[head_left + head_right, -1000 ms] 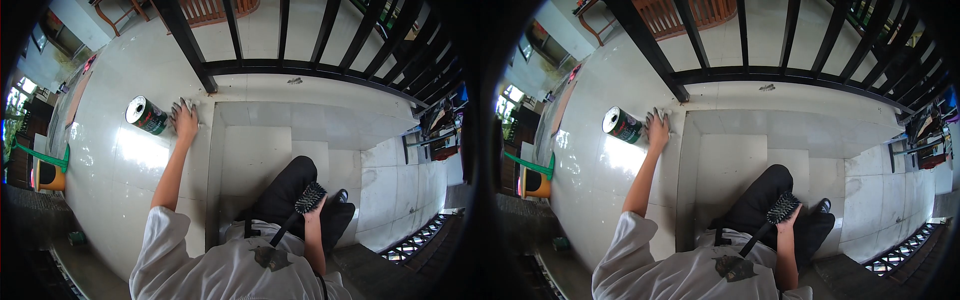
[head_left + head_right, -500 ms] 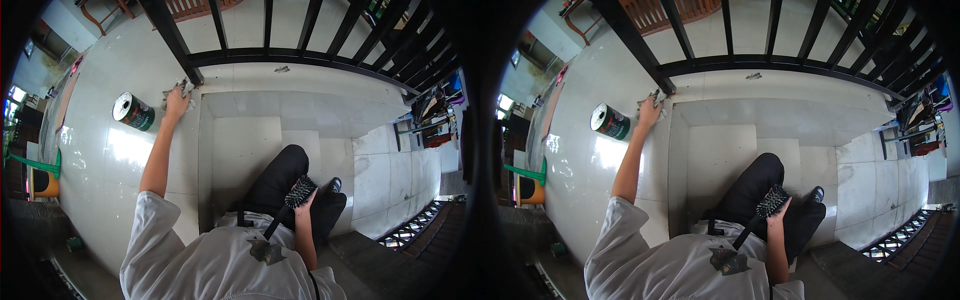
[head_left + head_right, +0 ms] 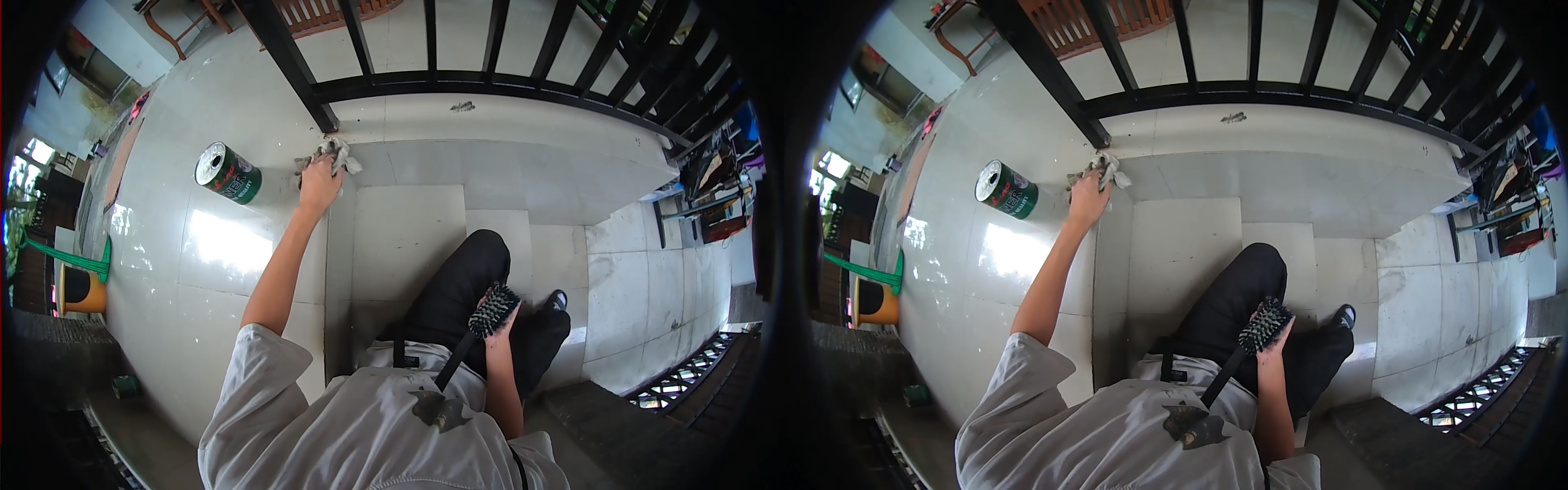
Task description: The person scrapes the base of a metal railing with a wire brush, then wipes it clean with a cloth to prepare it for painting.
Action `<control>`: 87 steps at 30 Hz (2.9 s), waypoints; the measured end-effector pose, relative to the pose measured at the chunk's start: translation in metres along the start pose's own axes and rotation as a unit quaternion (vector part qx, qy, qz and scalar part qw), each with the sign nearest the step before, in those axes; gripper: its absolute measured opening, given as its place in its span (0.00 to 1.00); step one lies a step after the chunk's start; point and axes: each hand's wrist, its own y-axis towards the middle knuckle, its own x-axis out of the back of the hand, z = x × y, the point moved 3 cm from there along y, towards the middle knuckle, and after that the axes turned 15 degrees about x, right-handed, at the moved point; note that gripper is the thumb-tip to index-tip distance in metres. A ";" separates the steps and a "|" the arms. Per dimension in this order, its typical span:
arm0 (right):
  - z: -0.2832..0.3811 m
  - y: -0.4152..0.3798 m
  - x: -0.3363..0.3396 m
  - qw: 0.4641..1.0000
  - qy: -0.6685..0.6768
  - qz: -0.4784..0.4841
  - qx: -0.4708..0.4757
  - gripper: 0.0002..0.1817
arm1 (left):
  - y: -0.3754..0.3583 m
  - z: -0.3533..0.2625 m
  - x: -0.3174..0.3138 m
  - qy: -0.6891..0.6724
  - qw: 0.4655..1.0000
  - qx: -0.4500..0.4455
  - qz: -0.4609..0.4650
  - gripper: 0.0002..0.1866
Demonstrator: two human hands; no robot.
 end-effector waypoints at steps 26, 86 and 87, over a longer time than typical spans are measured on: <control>0.013 -0.031 0.020 0.999 0.044 -0.002 -0.023 0.25 | 0.057 0.048 0.013 -0.012 0.996 0.085 -0.001 0.15; 0.028 -0.026 0.016 0.992 0.119 0.031 -0.006 0.29 | -0.028 0.041 0.039 -0.028 0.998 -0.046 0.040 0.20; 0.033 -0.023 0.019 0.993 0.105 0.053 0.017 0.29 | -0.040 0.034 0.052 -0.029 0.998 -0.045 0.040 0.20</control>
